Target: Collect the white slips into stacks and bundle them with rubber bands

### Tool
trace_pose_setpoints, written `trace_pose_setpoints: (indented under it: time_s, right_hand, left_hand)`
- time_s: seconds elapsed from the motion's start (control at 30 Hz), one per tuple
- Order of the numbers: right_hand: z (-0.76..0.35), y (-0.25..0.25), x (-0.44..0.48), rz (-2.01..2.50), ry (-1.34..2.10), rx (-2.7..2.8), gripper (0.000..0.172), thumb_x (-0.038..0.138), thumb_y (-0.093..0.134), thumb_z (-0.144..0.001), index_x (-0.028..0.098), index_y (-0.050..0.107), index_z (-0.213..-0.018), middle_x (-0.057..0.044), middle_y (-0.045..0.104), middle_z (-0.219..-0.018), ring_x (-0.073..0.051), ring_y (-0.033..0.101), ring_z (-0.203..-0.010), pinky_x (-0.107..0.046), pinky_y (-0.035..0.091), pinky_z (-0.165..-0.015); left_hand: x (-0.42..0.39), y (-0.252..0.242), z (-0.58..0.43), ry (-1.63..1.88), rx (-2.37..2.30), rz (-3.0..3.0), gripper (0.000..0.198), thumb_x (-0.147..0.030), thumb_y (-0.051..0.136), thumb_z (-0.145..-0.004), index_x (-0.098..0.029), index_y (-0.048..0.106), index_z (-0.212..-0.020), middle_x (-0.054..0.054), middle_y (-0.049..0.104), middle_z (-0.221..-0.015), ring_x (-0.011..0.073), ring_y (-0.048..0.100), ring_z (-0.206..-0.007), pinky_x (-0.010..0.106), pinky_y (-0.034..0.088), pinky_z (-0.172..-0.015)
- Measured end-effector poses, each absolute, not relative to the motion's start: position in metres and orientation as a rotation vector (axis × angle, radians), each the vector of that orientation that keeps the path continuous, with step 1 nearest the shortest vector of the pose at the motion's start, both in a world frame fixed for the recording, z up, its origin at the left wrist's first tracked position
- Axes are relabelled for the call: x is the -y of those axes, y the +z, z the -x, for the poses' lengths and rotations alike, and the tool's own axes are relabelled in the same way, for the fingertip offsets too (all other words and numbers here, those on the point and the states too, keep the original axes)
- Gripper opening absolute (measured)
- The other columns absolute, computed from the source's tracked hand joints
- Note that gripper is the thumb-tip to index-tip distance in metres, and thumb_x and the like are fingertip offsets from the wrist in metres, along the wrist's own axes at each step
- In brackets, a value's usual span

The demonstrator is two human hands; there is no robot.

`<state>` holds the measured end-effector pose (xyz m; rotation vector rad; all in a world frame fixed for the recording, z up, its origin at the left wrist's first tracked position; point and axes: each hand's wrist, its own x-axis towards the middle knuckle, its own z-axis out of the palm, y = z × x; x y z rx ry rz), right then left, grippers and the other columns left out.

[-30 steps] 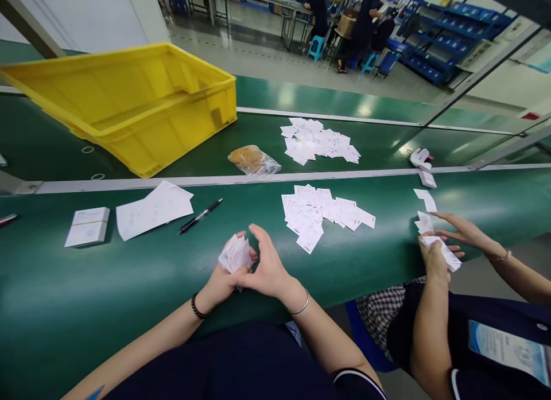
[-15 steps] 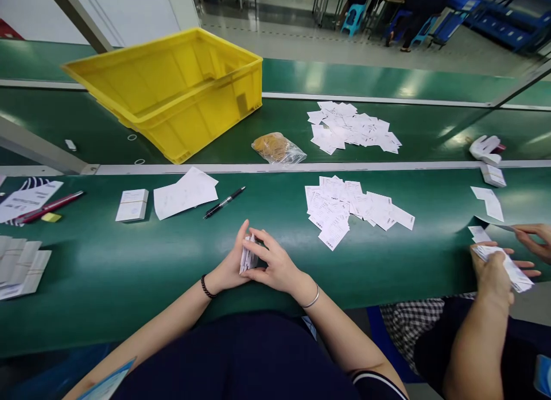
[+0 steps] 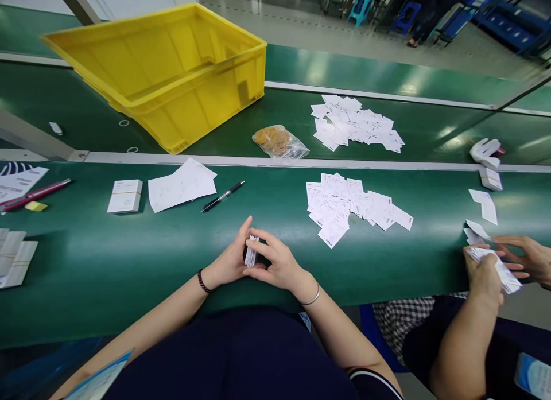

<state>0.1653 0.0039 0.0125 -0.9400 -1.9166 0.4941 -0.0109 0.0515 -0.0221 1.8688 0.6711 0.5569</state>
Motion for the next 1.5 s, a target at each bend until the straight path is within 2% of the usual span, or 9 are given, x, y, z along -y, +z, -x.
trace_pose_setpoints:
  time_s: [0.1,0.4,0.57,0.67,0.83,0.93,1.07,1.3,1.5]
  right_hand:
    - [-0.166,0.012,-0.003,0.975,0.488,1.941,0.042,0.032,0.061,-0.089,0.029,0.051,-0.13,-0.012,0.05,-0.137,-0.024,0.054,-0.124,-0.041,0.053,-0.097]
    - [-0.164,0.011,-0.003,1.005,0.466,1.948,0.051,0.037,0.064,-0.087,0.028,0.049,-0.136,-0.013,0.047,-0.14,-0.026,0.051,-0.127,-0.044,0.05,-0.1]
    - [-0.163,0.01,-0.003,1.006,0.446,1.951,0.052,0.029,0.064,-0.087,0.032,0.048,-0.136,-0.01,0.051,-0.137,-0.024,0.054,-0.123,-0.044,0.05,-0.1]
    - [-0.164,0.007,-0.003,0.997,0.436,1.947,0.061,0.038,0.067,-0.084,0.029,0.044,-0.14,-0.014,0.047,-0.14,-0.027,0.05,-0.128,-0.047,0.05,-0.1]
    - [-0.164,0.007,-0.002,1.042,0.406,1.985,0.038,0.035,0.064,-0.088,0.028,0.059,-0.124,-0.011,0.055,-0.133,-0.023,0.057,-0.12,-0.043,0.053,-0.098]
    - [-0.165,0.008,-0.002,1.014,0.412,1.978,0.04,0.038,0.064,-0.087,0.028,0.058,-0.125,-0.012,0.055,-0.133,-0.024,0.057,-0.121,-0.044,0.052,-0.099]
    - [-0.164,0.004,-0.003,0.991,0.409,1.99,0.056,0.044,0.066,-0.084,0.026,0.05,-0.134,-0.015,0.048,-0.139,-0.027,0.051,-0.128,-0.05,0.048,-0.102]
    - [-0.16,0.003,-0.002,1.047,0.37,1.995,0.042,0.034,0.063,-0.088,0.029,0.056,-0.128,-0.011,0.055,-0.133,-0.023,0.057,-0.121,-0.048,0.048,-0.103]
    - [-0.159,0.002,-0.003,1.056,0.365,1.971,0.055,0.04,0.064,-0.086,0.027,0.047,-0.137,-0.014,0.053,-0.134,-0.025,0.054,-0.124,-0.051,0.045,-0.105]
  left_hand:
    - [-0.052,-0.021,0.012,0.556,-0.654,-1.878,0.111,-0.039,0.069,-0.08,-0.028,-0.015,-0.151,0.022,0.027,-0.152,0.0374,0.039,-0.134,0.059,0.037,-0.104]
    - [-0.056,-0.016,0.012,0.549,-0.651,-1.806,0.113,-0.034,0.073,-0.078,-0.028,-0.013,-0.151,0.021,0.044,-0.141,0.0348,0.05,-0.125,0.054,0.044,-0.097]
    - [-0.057,-0.012,0.014,0.519,-0.603,-1.849,0.119,-0.031,0.074,-0.076,-0.03,-0.019,-0.15,0.023,0.033,-0.149,0.0366,0.047,-0.128,0.054,0.045,-0.096]
    - [-0.058,-0.01,0.014,0.5,-0.607,-1.824,0.121,-0.032,0.075,-0.075,-0.029,-0.019,-0.15,0.022,0.04,-0.144,0.0358,0.049,-0.127,0.054,0.044,-0.097]
    - [-0.058,-0.009,0.013,0.492,-0.618,-1.831,0.115,-0.026,0.07,-0.079,-0.028,-0.022,-0.149,0.021,0.047,-0.137,0.0333,0.058,-0.114,0.049,0.051,-0.085]
    - [-0.057,-0.008,0.013,0.484,-0.619,-1.807,0.116,-0.028,0.071,-0.079,-0.03,-0.022,-0.149,0.021,0.048,-0.137,0.0307,0.062,-0.105,0.046,0.053,-0.08]
    - [-0.057,-0.007,0.013,0.476,-0.645,-1.805,0.118,-0.032,0.074,-0.076,-0.029,-0.019,-0.15,0.023,0.04,-0.145,0.0353,0.054,-0.119,0.048,0.051,-0.085]
    - [-0.056,-0.012,0.013,0.544,-0.586,-1.882,0.111,-0.024,0.065,-0.082,-0.028,-0.025,-0.147,0.019,0.049,-0.137,0.0322,0.057,-0.115,0.05,0.05,-0.086]
    - [-0.056,-0.014,0.013,0.525,-0.577,-1.962,0.114,-0.032,0.066,-0.082,-0.026,-0.027,-0.147,0.023,0.039,-0.145,0.036,0.048,-0.126,0.053,0.046,-0.094]
